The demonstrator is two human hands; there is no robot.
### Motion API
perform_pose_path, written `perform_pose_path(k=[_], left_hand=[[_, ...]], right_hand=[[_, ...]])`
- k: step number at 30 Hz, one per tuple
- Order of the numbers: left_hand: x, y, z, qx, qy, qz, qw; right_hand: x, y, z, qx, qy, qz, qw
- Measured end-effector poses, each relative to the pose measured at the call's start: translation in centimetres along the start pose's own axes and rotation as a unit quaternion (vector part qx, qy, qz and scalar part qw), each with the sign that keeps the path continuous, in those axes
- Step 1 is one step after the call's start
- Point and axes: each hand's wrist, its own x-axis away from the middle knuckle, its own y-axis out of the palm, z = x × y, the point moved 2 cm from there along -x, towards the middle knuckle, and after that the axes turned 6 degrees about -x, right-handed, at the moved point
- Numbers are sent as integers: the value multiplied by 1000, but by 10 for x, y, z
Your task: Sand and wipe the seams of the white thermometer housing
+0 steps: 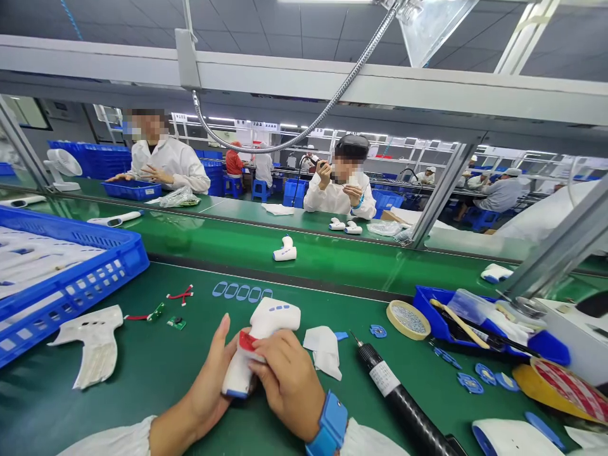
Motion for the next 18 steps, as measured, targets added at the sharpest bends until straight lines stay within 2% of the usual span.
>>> perform_pose_path(k=[2,6,10,13,18], left_hand=[[0,1,0,-5,-6,-7,1000],[0,2,1,-12,-15,-9,1000],[0,2,2,1,-3,-8,1000],[1,1,2,-6,-9,12,1000],[1,0,1,-2,4,-5,1000]], right_hand=[[0,-1,-2,6,1,7,1000],[1,0,-4,-22,-17,-19,999],[0,0,-1,14,9,2,1000],[1,2,-2,1,0,-2,1000],[0,3,-2,3,6,3,1000]])
